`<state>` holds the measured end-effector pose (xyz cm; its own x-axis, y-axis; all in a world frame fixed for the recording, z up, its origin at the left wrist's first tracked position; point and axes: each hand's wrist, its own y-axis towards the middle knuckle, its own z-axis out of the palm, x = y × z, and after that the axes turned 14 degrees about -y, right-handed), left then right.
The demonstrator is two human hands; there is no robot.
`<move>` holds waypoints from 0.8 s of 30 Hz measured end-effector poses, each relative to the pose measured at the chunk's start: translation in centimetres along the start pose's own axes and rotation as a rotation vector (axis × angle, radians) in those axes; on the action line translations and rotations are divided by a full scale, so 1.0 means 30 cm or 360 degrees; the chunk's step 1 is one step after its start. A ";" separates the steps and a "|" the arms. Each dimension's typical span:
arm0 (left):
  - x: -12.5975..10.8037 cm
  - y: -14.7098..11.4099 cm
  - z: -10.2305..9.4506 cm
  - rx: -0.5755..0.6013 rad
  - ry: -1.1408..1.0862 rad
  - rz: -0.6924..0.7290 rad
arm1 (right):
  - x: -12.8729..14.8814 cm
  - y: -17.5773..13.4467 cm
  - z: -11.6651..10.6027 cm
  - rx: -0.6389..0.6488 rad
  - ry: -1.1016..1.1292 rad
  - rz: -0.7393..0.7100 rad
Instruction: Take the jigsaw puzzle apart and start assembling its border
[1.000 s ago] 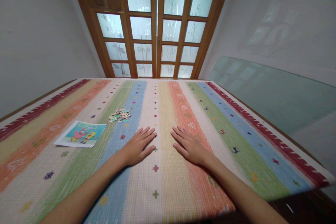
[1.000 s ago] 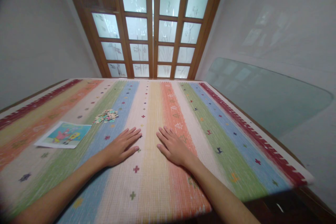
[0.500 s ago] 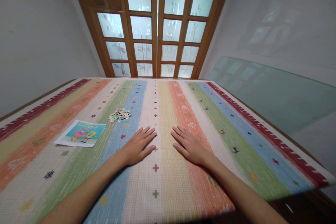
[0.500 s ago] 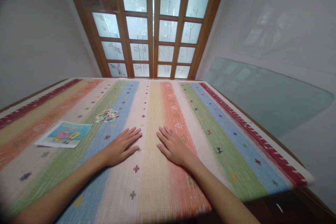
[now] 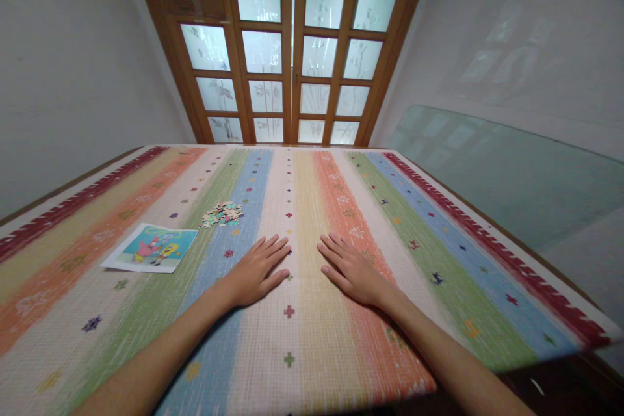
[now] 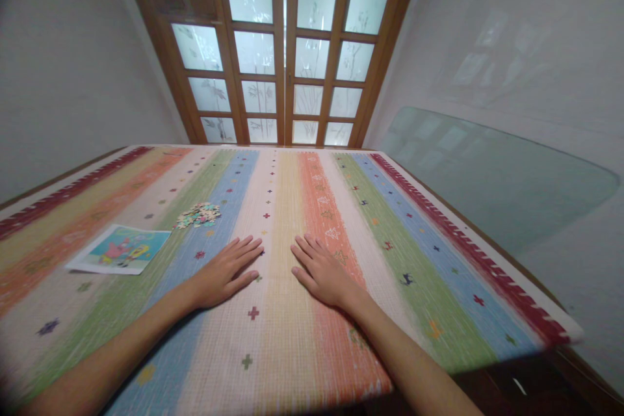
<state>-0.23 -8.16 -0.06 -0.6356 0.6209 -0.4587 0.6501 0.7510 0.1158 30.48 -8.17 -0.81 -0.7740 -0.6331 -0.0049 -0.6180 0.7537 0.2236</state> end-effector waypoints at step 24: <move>-0.004 0.001 -0.002 0.0013 0.0015 -0.0020 | 0.005 0.002 -0.011 0.0041 -0.0019 0.0010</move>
<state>-0.17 -8.21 0.04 -0.6478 0.6134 -0.4518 0.6452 0.7571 0.1029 30.37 -8.26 -0.48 -0.7795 -0.6262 -0.0150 -0.6161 0.7623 0.1983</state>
